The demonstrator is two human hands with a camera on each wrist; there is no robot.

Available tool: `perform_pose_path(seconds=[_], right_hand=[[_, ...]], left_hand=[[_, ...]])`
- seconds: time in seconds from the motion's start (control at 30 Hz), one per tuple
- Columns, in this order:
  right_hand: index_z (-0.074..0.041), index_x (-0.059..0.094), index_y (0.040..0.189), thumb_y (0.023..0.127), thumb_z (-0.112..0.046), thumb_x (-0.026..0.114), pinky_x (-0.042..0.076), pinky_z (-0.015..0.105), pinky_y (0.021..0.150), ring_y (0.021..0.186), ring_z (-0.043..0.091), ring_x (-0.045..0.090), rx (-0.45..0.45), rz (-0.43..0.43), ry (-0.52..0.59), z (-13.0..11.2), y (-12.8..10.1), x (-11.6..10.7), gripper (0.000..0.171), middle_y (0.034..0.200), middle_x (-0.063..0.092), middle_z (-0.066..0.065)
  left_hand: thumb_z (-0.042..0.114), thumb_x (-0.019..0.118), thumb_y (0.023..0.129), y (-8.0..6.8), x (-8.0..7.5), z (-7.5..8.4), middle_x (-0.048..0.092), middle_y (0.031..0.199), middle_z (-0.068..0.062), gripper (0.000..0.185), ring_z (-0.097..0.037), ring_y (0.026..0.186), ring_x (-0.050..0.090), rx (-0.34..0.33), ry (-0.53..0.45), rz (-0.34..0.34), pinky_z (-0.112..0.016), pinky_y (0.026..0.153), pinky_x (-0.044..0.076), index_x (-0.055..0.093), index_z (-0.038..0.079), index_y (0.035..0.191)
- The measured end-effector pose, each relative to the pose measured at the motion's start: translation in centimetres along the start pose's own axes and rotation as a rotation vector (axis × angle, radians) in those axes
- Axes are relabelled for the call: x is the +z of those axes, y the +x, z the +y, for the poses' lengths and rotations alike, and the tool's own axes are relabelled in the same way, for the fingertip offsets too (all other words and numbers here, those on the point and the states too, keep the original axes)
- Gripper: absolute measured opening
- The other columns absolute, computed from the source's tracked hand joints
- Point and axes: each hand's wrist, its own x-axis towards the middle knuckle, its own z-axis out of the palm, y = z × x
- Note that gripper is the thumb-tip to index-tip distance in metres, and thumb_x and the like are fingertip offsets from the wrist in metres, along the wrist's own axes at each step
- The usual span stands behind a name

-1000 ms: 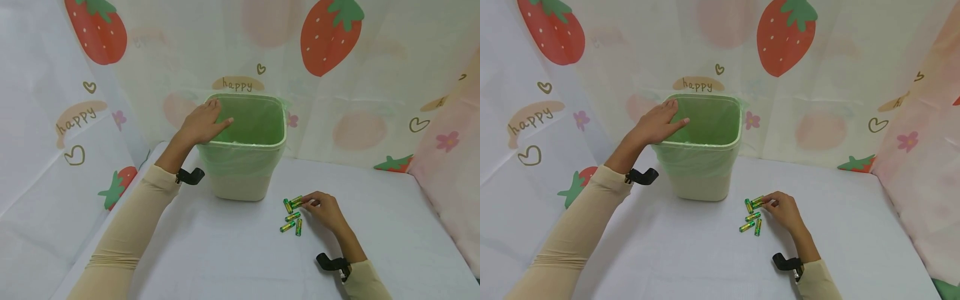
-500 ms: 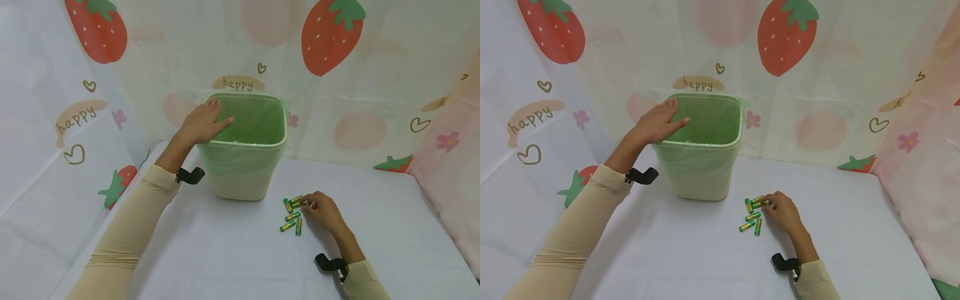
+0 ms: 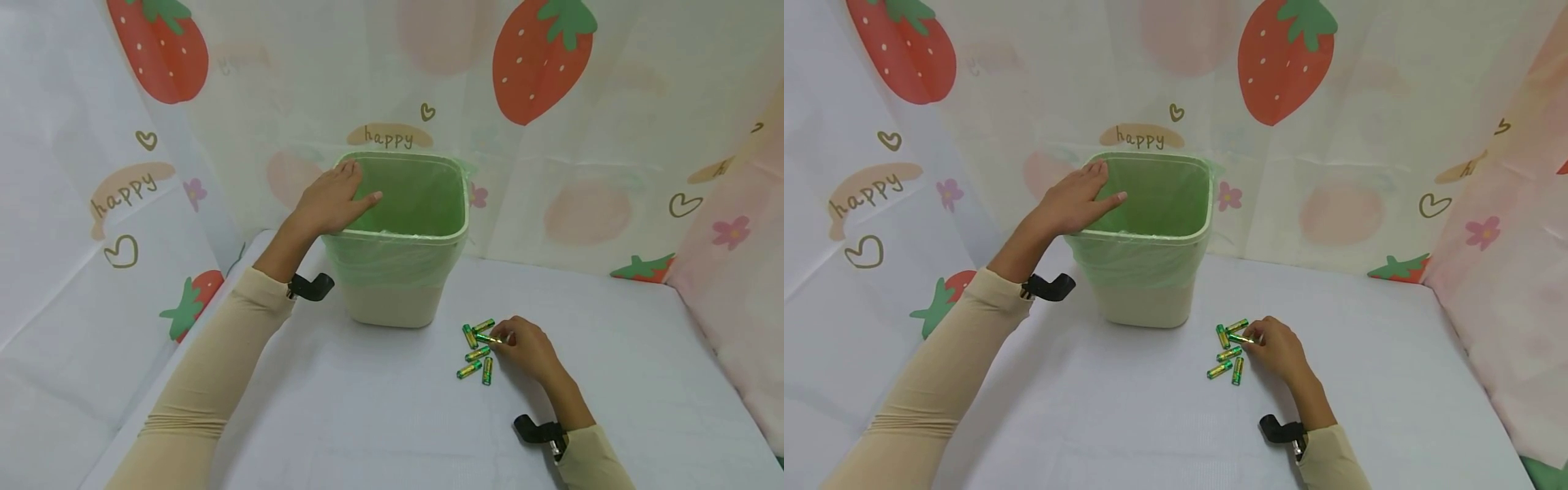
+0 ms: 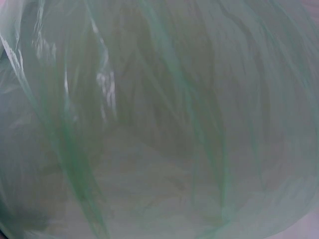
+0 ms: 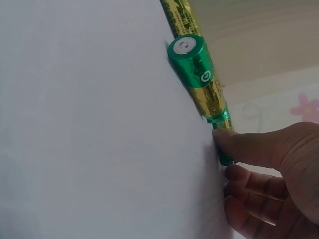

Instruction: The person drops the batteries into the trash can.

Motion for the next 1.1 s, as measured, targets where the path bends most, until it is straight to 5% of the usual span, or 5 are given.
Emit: perform_pose_path(seconds=[0.43,0.73,1.1], right_hand=[[-0.008,0.076,0.099,0.091,-0.012,0.078,0.049,0.033,0.068,0.081,0.017,0.062,0.052,-0.028,0.090,0.5,0.1,-0.8,0.010,0.090,0.071,0.002],[-0.008,0.079,0.101,0.093,-0.016,0.076,0.049,0.034,0.071,0.083,0.019,0.063,0.016,0.038,0.113,0.2,-0.3,-1.8,0.012,0.091,0.073,0.003],[-0.009,0.077,0.105,0.093,-0.017,0.077,0.052,0.028,0.059,0.077,0.018,0.066,0.006,0.097,0.216,-0.8,-0.5,-2.9,0.014,0.088,0.073,0.001]], left_hand=[[0.053,0.032,0.109,0.1,0.0,-0.1,-0.001,0.168,-0.023,0.083,-0.033,0.156,0.000,0.002,0.014,-0.011,-0.045,0.126,0.005,0.004,-0.006,0.160],[0.054,0.032,0.109,0.2,0.1,-0.1,-0.001,0.168,-0.022,0.084,-0.032,0.156,-0.001,0.001,0.011,-0.007,-0.045,0.126,0.004,0.003,-0.006,0.160],[0.054,0.033,0.109,0.1,0.1,0.0,-0.001,0.168,-0.022,0.083,-0.032,0.156,0.000,0.003,0.013,-0.004,-0.045,0.126,0.005,0.004,-0.006,0.160]])
